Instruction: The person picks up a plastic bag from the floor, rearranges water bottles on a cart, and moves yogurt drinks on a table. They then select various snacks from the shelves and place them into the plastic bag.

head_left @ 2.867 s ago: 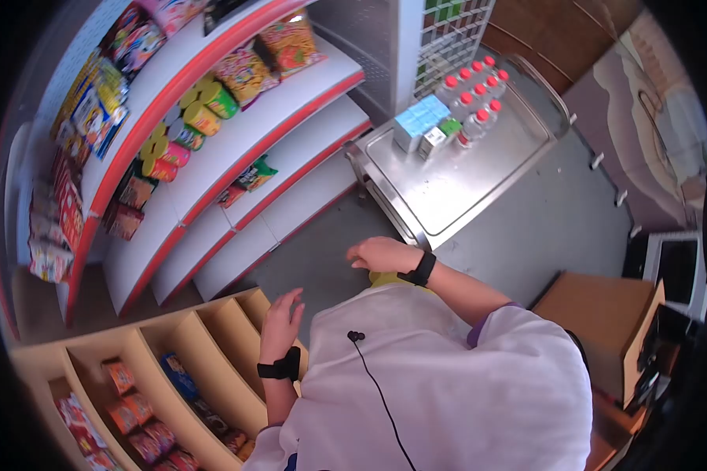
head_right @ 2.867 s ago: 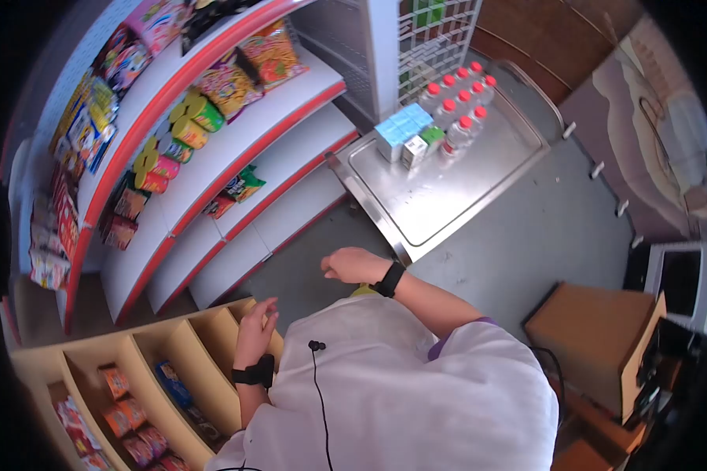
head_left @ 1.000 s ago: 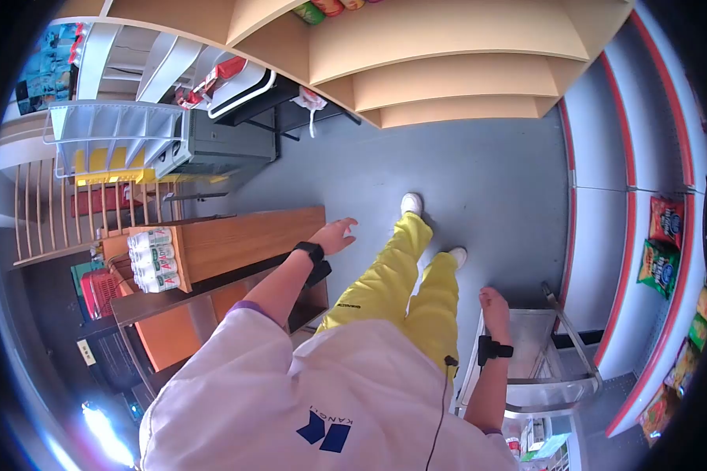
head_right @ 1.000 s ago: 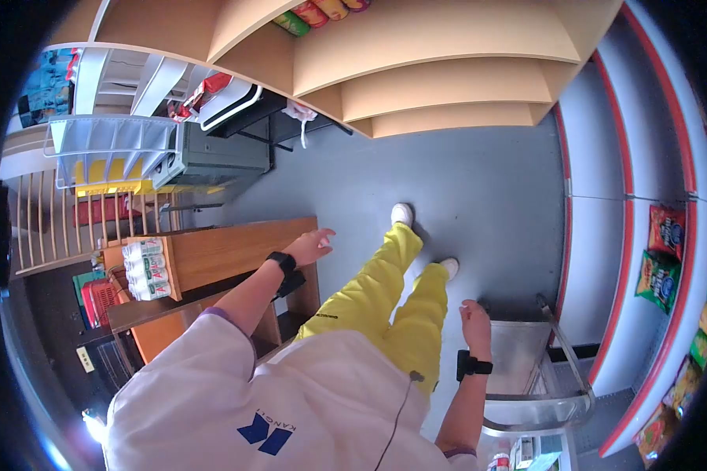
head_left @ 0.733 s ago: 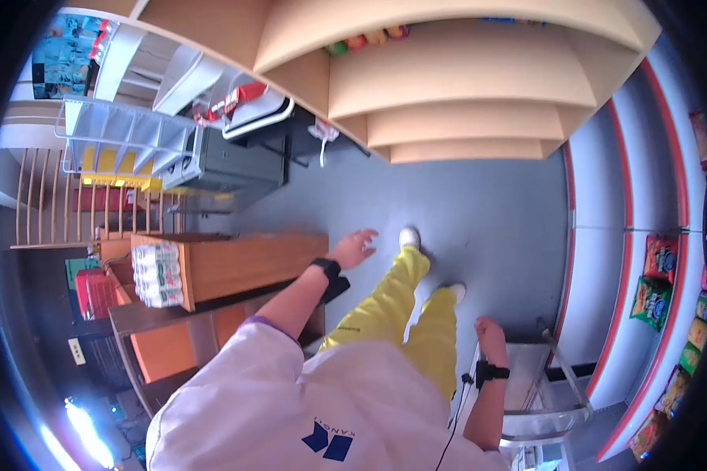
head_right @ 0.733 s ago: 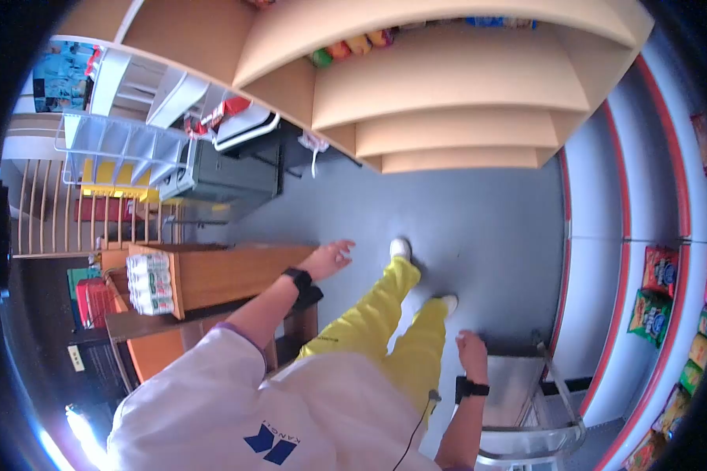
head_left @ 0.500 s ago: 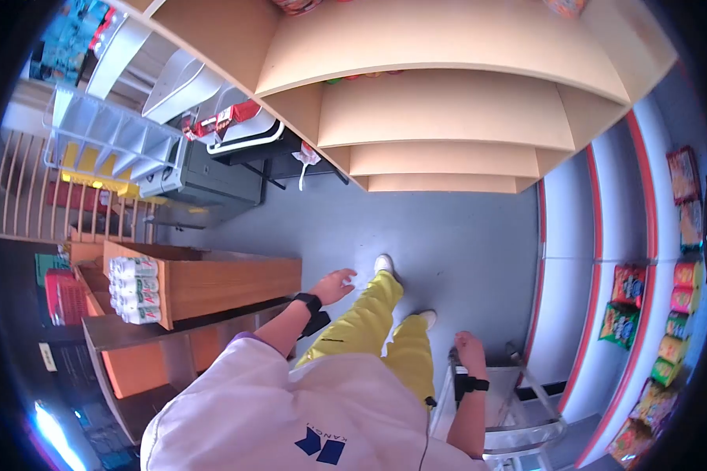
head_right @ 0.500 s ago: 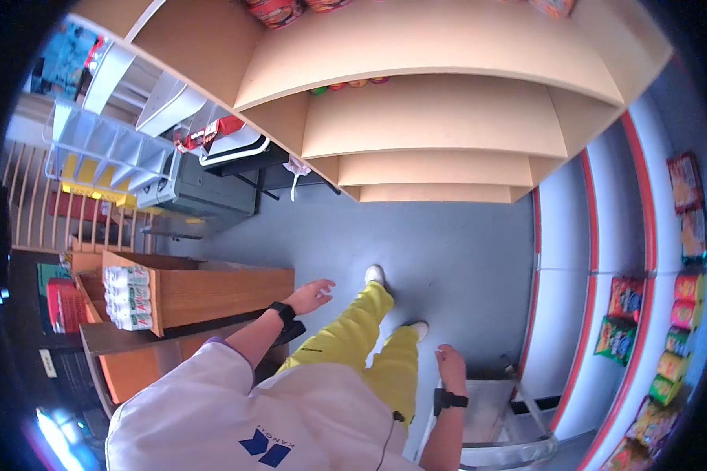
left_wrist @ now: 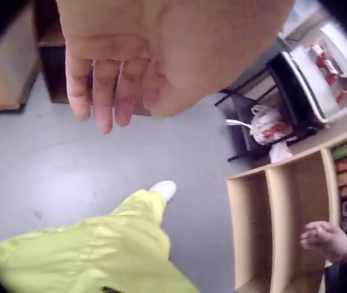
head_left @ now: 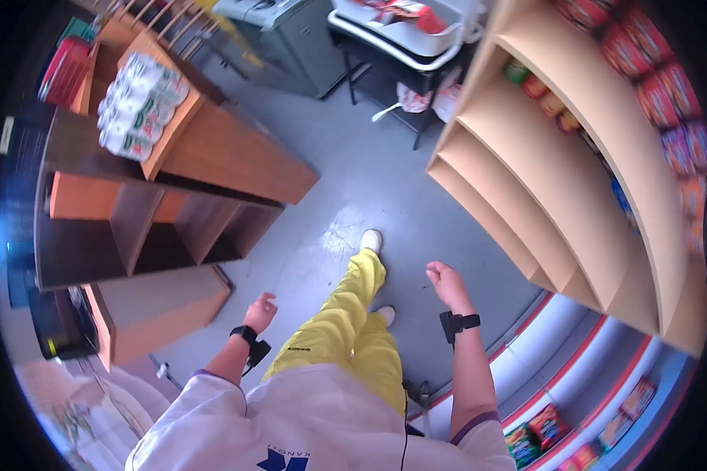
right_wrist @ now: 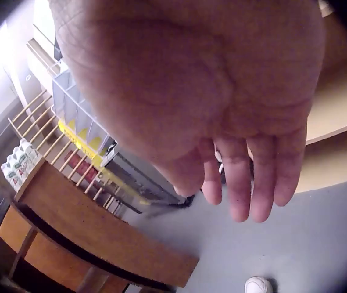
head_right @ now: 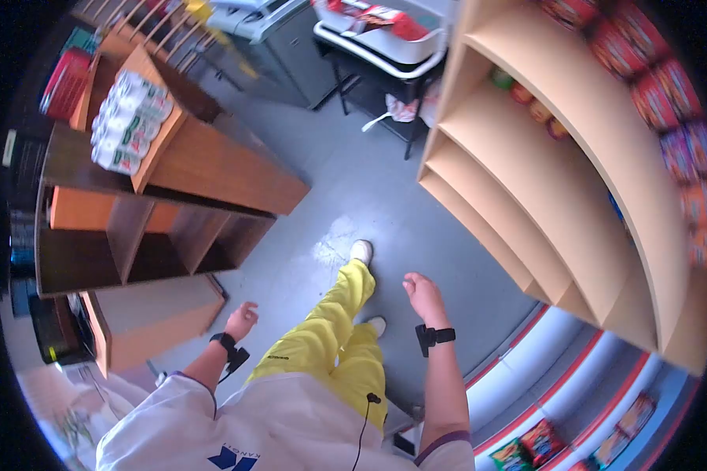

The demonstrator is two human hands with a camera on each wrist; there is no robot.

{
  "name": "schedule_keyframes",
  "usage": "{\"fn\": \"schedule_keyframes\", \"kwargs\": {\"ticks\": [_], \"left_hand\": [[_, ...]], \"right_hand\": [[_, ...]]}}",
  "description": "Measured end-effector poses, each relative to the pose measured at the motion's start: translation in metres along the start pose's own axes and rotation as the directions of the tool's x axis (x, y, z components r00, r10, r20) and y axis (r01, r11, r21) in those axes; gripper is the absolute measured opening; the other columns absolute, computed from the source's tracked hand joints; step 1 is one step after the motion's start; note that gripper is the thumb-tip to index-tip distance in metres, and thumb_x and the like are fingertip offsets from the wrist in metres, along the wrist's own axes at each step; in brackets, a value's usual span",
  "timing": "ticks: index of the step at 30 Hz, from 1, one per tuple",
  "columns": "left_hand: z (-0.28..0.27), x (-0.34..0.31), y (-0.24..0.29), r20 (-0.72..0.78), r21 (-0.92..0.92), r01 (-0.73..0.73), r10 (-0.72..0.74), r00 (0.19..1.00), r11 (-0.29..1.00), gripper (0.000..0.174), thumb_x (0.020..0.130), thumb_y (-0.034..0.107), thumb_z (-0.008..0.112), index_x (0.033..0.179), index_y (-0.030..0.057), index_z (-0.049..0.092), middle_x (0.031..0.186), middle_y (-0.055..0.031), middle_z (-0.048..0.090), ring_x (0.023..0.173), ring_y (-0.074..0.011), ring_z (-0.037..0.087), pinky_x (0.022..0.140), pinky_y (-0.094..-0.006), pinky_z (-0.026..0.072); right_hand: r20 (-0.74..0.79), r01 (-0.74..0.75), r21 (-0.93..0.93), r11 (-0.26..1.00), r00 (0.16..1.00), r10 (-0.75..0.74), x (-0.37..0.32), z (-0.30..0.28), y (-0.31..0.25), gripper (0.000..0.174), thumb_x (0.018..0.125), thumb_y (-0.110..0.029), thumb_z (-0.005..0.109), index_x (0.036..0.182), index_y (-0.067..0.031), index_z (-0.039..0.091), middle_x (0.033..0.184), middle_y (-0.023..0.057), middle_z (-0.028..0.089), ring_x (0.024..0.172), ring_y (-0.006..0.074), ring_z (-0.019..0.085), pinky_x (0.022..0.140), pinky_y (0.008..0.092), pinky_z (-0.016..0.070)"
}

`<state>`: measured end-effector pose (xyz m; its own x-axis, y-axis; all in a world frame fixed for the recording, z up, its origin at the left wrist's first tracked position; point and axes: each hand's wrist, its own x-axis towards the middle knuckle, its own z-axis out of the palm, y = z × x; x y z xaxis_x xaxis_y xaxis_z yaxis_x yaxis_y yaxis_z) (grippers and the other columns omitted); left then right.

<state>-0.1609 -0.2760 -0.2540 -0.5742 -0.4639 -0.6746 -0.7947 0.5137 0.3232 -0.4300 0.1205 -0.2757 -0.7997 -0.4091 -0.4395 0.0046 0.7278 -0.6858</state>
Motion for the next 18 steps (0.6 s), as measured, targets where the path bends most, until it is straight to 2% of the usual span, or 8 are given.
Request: {"fn": "schedule_keyframes", "kwargs": {"ticks": [3,5,9,11,13,15,17,18], "left_hand": [[0.021,-0.042,-0.045,0.073,-0.007,0.215,-0.214,0.974,0.977,0.037,0.08,0.02,0.061,0.115,0.0111,0.053,0.091,-0.0109,0.067,0.092,-0.0287,0.063,0.083,-0.0391,0.0492],[0.038,-0.059,-0.07,0.114,-0.092,0.277,-0.266,0.957,0.956,0.038,0.08,0.022,0.061,0.116,0.011,0.053,0.091,-0.0103,0.067,0.092,-0.0286,0.063,0.084,-0.0389,0.049],[0.057,-0.06,-0.082,0.207,-0.169,0.352,-0.316,0.926,0.921,0.041,0.081,0.024,0.062,0.118,0.0102,0.052,0.091,-0.0108,0.068,0.09,-0.0281,0.064,0.081,-0.0378,0.0494],[0.054,-0.052,-0.065,0.155,-0.305,0.319,-0.283,0.946,0.897,0.036,0.083,0.017,0.06,0.117,0.0086,0.052,0.086,-0.0083,0.067,0.076,-0.0184,0.065,0.071,-0.0314,0.0508],[0.041,-0.04,-0.035,0.171,-0.412,0.334,-0.288,0.942,0.848,0.035,0.084,0.014,0.058,0.118,0.0085,0.051,0.089,-0.0084,0.066,0.079,-0.0181,0.065,0.072,-0.0309,0.0505],[0.028,-0.018,-0.016,0.172,-0.505,0.322,-0.272,0.947,0.801,0.035,0.085,0.011,0.056,0.12,0.0083,0.05,0.092,-0.0084,0.065,0.081,-0.0179,0.065,0.074,-0.0305,0.0501],[0.023,-0.004,-0.002,0.145,-0.618,0.271,-0.232,0.962,0.738,0.033,0.088,0.011,0.054,0.12,0.0082,0.049,0.093,-0.0084,0.064,0.085,-0.0182,0.064,0.074,-0.0295,0.0502],[0.021,0.001,0.007,0.162,-0.618,0.284,-0.235,0.958,0.733,0.033,0.088,0.011,0.054,0.12,0.0082,0.049,0.093,-0.0084,0.064,0.085,-0.0182,0.064,0.074,-0.0295,0.0502]], "right_hand": [[0.139,-0.007,-0.026,1.0,0.99,0.011,0.035,0.007,-0.021,0.022,0.089,-0.018,0.056,0.106,-0.0037,0.06,0.099,0.0142,0.065,0.091,0.026,0.063,0.081,0.0347,0.0489],[0.309,-0.031,0.075,0.997,0.951,0.007,0.061,0.027,-0.016,0.023,0.089,-0.019,0.057,0.108,-0.0051,0.06,0.1,0.0111,0.065,0.09,0.0222,0.062,0.081,0.0331,0.0484],[0.469,0.045,-0.062,0.997,0.883,-0.011,0.126,0.042,-0.027,0.025,0.089,-0.019,0.058,0.111,-0.0068,0.059,0.102,0.0098,0.064,0.091,0.0207,0.06,0.082,0.0329,0.048],[0.398,0.002,-0.045,0.999,0.917,0.016,0.171,0.044,-0.037,0.03,0.087,-0.02,0.06,0.114,-0.0076,0.058,0.099,0.0119,0.065,0.087,0.0234,0.06,0.081,0.0353,0.0484],[0.362,-0.016,-0.069,0.997,0.931,0.04,0.224,0.04,-0.049,0.037,0.085,-0.019,0.063,0.12,-0.0079,0.055,0.108,0.0135,0.061,0.091,0.0235,0.059,0.084,0.0355,0.0472],[0.286,0.059,-0.069,0.996,0.957,-0.037,0.284,0.039,-0.048,0.042,0.084,-0.016,0.063,0.123,-0.0062,0.051,0.12,0.0156,0.055,0.099,0.0254,0.056,0.087,0.0358,0.0455],[0.114,0.245,-0.104,0.964,0.966,-0.233,0.36,0.045,-0.016,0.044,0.083,-0.014,0.063,0.123,-0.0032,0.05,0.127,0.0167,0.049,0.105,0.027,0.053,0.089,0.0355,0.0443],[0.074,0.166,-0.043,0.985,0.984,-0.163,0.382,0.034,-0.034,0.044,0.082,-0.014,0.064,0.123,-0.0027,0.051,0.126,0.017,0.049,0.106,0.0277,0.053,0.09,0.0358,0.0439]]}}
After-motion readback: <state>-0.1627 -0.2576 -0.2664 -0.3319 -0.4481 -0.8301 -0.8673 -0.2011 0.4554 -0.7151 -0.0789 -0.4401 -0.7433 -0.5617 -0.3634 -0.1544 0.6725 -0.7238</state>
